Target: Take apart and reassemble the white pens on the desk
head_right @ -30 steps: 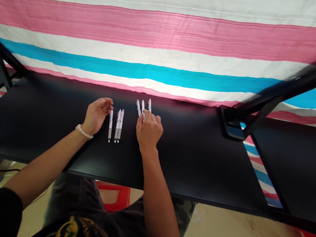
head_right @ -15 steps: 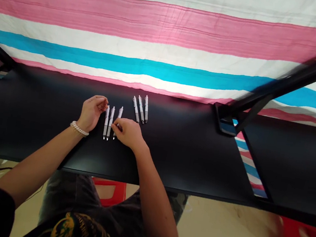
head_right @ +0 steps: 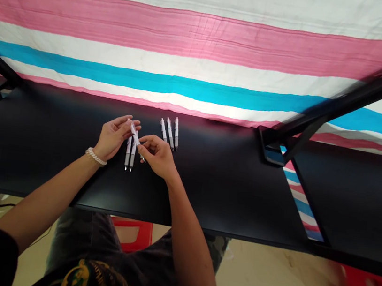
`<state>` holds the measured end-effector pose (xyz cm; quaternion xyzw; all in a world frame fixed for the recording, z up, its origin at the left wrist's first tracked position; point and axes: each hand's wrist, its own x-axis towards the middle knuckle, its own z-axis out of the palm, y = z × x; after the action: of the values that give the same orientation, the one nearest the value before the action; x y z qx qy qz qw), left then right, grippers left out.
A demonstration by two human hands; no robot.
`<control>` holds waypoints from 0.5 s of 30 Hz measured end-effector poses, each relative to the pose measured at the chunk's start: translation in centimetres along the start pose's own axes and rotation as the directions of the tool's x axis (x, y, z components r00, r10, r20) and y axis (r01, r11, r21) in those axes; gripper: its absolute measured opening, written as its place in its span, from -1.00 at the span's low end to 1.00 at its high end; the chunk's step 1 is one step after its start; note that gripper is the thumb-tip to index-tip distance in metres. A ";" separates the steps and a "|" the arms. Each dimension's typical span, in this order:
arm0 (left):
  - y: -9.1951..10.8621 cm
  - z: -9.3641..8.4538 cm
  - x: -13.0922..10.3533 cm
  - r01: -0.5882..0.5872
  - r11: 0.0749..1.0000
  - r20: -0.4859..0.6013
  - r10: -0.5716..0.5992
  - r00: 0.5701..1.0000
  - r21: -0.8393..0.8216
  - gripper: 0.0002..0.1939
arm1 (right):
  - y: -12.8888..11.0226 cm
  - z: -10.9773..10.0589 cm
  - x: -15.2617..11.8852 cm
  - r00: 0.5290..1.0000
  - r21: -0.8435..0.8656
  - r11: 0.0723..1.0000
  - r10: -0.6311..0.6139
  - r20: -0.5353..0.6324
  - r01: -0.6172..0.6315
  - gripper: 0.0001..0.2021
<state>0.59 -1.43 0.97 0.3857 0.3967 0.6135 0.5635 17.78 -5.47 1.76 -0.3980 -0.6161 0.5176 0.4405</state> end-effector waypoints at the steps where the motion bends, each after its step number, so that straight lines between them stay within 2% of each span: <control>1: 0.1 -0.1 0.0 0.043 0.999 0.022 -0.043 0.999 -0.015 -0.56 | 0.0 0.1 0.1 1.000 0.010 1.000 0.006 -0.001 -0.005 -0.64; 3: 0.1 -0.2 0.0 0.077 0.996 0.031 -0.075 0.997 -0.043 -0.62 | 0.3 0.3 0.3 0.998 -0.003 1.000 0.011 -0.065 -0.011 -0.64; 6: 0.0 -0.2 0.1 0.058 0.992 -0.011 -0.060 0.998 -0.108 -0.67 | 0.9 0.4 0.6 0.984 -0.042 0.998 0.030 -0.178 -0.038 -0.64; 10: -0.1 -0.3 0.3 -0.013 0.990 -0.064 0.004 0.998 -0.140 -0.67 | 1.1 0.5 0.6 0.987 -0.126 0.988 0.069 -0.146 -0.088 -0.57; 15: -0.1 -0.4 0.3 0.019 0.991 -0.042 -0.025 0.999 -0.129 -0.64 | 0.7 0.6 0.2 0.982 -0.251 0.967 -0.008 -0.190 -0.041 -0.56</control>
<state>0.23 -1.14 0.78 0.3308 0.3728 0.6398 0.5850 17.14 -5.38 1.02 -0.5037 -0.6293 0.3979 0.4382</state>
